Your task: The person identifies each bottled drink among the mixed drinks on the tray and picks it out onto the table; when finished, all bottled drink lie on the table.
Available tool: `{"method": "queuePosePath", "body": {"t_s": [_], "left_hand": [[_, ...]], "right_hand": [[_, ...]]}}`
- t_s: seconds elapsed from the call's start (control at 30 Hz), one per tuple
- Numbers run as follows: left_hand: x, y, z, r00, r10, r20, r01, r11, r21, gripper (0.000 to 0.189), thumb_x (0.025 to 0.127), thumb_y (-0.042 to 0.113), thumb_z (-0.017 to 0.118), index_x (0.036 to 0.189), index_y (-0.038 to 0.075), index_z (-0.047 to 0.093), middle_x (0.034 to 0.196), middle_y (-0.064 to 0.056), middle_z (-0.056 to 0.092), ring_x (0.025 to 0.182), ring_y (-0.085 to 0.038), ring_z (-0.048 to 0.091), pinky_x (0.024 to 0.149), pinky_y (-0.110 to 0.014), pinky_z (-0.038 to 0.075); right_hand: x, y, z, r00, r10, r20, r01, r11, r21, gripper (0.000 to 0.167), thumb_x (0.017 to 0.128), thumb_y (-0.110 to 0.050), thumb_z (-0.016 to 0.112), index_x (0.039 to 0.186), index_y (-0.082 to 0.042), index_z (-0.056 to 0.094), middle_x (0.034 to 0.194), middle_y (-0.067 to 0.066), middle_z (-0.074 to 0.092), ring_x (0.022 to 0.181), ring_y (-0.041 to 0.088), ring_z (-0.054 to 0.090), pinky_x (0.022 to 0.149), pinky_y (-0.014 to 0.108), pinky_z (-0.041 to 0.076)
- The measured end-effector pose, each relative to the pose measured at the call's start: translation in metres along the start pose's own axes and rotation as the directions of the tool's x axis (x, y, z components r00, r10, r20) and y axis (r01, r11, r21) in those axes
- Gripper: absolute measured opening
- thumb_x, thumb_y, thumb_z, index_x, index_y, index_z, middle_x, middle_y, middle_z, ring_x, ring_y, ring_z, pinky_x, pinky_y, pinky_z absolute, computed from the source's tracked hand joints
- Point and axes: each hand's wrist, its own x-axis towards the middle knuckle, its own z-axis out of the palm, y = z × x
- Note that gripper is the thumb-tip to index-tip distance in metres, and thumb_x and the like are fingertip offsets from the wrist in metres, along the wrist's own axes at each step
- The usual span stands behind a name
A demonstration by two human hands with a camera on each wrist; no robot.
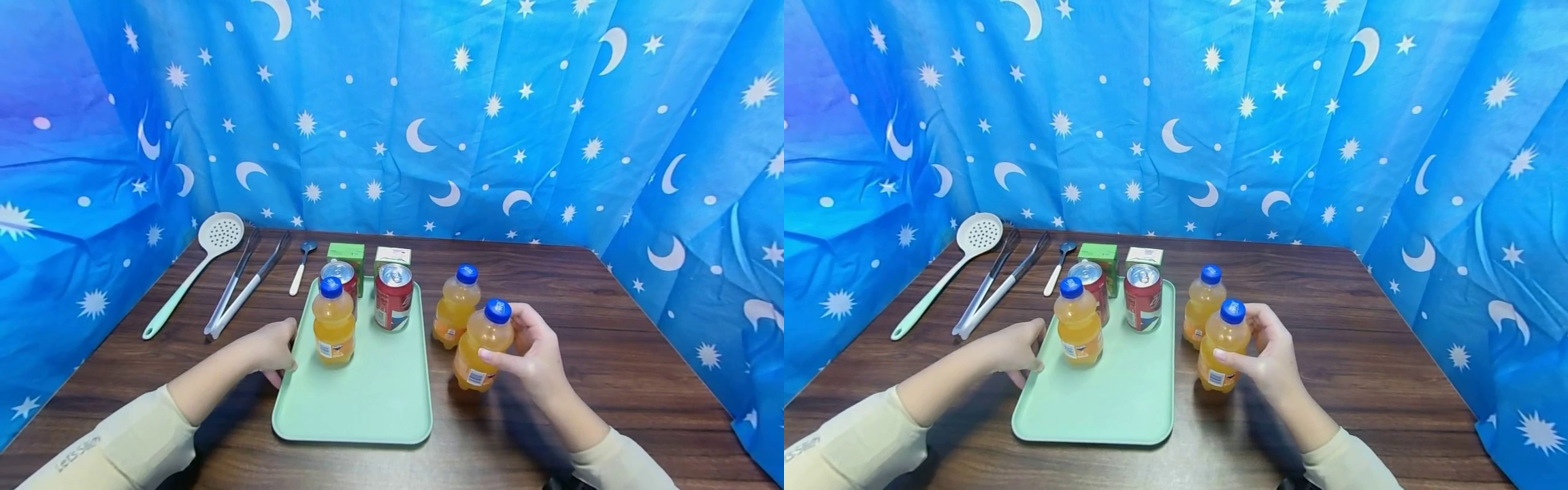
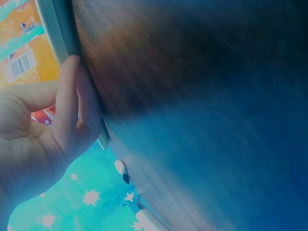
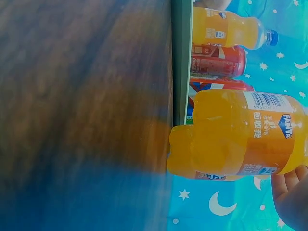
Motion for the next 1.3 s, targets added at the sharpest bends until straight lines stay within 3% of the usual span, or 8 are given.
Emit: {"method": "queuePosePath", "body": {"t_s": [1.3], "left_hand": [[-0.001,0.002,0.0,1.0,-0.013,0.005,0.013,1.0,-0.007,0.036,0.075,-0.016,0.064,0.101,-0.003,0.042,0.085,-0.016,0.051,0.06,-0.025,0.062,0.047,-0.034,0.058]], "right_hand": [[0.002,0.002,-0.01,0.996,0.04,-0.077,-0.044,0.998,-0.055,0.048,0.072,0.017,0.069,0.114,0.006,0.05,0.109,0.009,0.06,0.102,0.02,0.058,0.092,0.023,0.049]]}}
